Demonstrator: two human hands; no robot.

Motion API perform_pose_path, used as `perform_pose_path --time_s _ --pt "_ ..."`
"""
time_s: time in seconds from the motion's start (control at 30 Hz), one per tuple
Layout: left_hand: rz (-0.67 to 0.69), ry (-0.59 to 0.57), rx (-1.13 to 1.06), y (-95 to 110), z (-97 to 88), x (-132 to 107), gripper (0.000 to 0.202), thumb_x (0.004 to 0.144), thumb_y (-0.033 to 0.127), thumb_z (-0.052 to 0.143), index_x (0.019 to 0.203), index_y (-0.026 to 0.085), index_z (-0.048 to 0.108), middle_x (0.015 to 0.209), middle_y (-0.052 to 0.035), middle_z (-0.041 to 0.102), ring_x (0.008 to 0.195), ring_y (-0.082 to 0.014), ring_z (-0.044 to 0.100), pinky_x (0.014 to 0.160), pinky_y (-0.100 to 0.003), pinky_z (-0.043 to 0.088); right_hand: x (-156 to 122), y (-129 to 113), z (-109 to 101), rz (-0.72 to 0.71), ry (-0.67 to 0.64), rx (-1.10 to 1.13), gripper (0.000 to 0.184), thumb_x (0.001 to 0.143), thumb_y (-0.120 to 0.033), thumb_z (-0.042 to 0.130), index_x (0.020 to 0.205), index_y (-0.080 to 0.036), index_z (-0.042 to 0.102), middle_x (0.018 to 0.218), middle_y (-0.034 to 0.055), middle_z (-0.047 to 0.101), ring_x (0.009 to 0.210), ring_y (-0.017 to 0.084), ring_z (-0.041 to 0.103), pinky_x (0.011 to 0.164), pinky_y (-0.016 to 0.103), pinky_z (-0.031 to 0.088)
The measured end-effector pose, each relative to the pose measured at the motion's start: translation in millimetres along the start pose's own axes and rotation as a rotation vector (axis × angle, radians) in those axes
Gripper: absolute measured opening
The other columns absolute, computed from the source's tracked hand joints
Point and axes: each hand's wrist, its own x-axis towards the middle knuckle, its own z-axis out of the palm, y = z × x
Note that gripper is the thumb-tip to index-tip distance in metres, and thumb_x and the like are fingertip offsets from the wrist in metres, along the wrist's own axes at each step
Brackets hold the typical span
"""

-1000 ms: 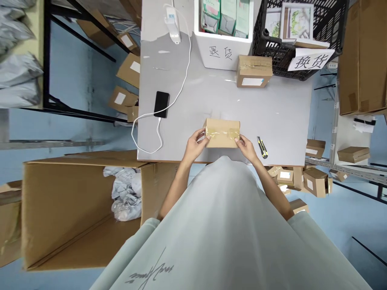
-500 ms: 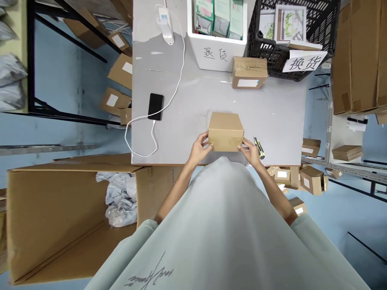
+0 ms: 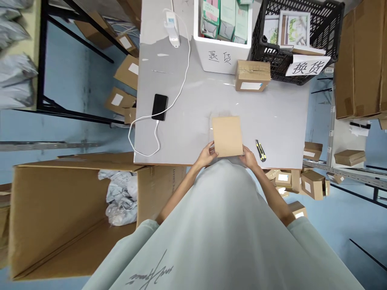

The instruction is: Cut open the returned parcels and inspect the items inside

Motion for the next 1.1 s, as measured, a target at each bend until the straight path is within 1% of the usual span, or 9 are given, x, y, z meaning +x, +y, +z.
perform_pose_path --time_s 0.1,0.2,0.27,0.43,0.57,0.67,0.73,0.87,1.1 --pt "-0.048 0.1 0.037 -6.5 0.7 16.5 0.091 0.083 0.045 0.091 0.163 0.014 0.06 0.177 -0.0308 0.053 0.156 -0.0458 0.064 0.126 -0.069 0.057 22.1 -1.8 -12.2 0.076 -0.118 0.172 0.098 0.076 -0.051 0.101 0.164 -0.024 0.068 0.164 0.0165 0.073 0.152 0.041 0.07 0.131 0.065 0.054" --pt "-0.056 0.218 0.047 2.4 -6.7 44.8 0.095 0.085 0.043 0.091 0.168 0.016 0.056 0.185 -0.0299 0.042 0.168 -0.0463 0.052 0.134 -0.068 0.049 52.0 -12.6 -24.6 0.192 0.035 0.306 0.104 0.082 -0.065 0.097 0.166 -0.014 0.063 0.174 0.0275 0.061 0.157 0.042 0.067 0.132 0.062 0.054" --pt "-0.071 0.259 0.034 15.9 -8.9 67.3 0.092 0.087 0.044 0.089 0.169 0.018 0.056 0.187 -0.0287 0.041 0.17 -0.0452 0.05 0.137 -0.067 0.045 73.8 -24.8 -30.5 0.222 0.119 0.323 0.105 0.085 -0.072 0.092 0.166 -0.011 0.062 0.178 0.0297 0.055 0.159 0.042 0.065 0.133 0.061 0.052" --pt "0.01 0.146 -0.043 53.7 -2.3 99.6 0.069 0.092 0.053 0.084 0.148 0.015 0.07 0.167 -0.0284 0.066 0.148 -0.0413 0.072 0.128 -0.066 0.055 102.5 -61.8 -37.6 0.033 0.005 0.443 0.098 0.089 -0.084 0.08 0.162 -0.019 0.067 0.165 0.0168 0.072 0.148 0.033 0.072 0.131 0.055 0.056" --pt "0.169 0.185 -0.075 72.1 -4.7 83.2 0.073 0.093 0.063 0.084 0.15 0.021 0.07 0.17 -0.0218 0.066 0.145 -0.036 0.074 0.128 -0.06 0.057 85.9 -76.2 -42.9 -0.041 0.127 0.463 0.098 0.085 -0.09 0.078 0.153 -0.019 0.074 0.166 0.018 0.071 0.15 0.035 0.071 0.134 0.055 0.053" --pt "0.22 0.24 -0.122 76.5 -9.5 58.1 0.072 0.103 0.073 0.071 0.155 0.024 0.068 0.174 -0.0183 0.062 0.154 -0.0336 0.068 0.128 -0.054 0.058 62.9 -75.3 -44.7 -0.065 0.227 0.49 0.094 0.087 -0.093 0.075 0.146 -0.02 0.075 0.167 0.0196 0.07 0.156 0.035 0.067 0.137 0.054 0.05" --pt "0.226 0.26 -0.117 74.2 -10.2 42.0 0.072 0.105 0.078 0.065 0.154 0.025 0.069 0.176 -0.0176 0.06 0.157 -0.0336 0.066 0.129 -0.053 0.057 48.4 -72.1 -41.8 -0.073 0.245 0.496 0.088 0.092 -0.091 0.073 0.147 -0.022 0.072 0.167 0.0191 0.07 0.155 0.034 0.068 0.135 0.053 0.052" --pt "0.212 0.213 -0.037 61.4 -5.7 20.7 0.086 0.095 0.081 0.076 0.159 0.024 0.066 0.179 -0.0205 0.056 0.159 -0.0366 0.064 0.133 -0.054 0.053 31.8 -64.7 -27.8 -0.043 0.272 0.481 0.09 0.094 -0.09 0.072 0.151 -0.021 0.066 0.166 0.0233 0.069 0.154 0.036 0.068 0.133 0.055 0.054" --pt "0.224 0.147 -0.008 48.6 -12.3 16.5 0.085 0.096 0.076 0.078 0.163 0.026 0.061 0.179 -0.0209 0.055 0.159 -0.0369 0.064 0.13 -0.059 0.055 30.9 -55.5 -28.2 -0.004 0.247 0.483 0.106 0.089 -0.084 0.081 0.171 -0.023 0.05 0.176 0.0257 0.056 0.156 0.037 0.065 0.13 0.059 0.057"
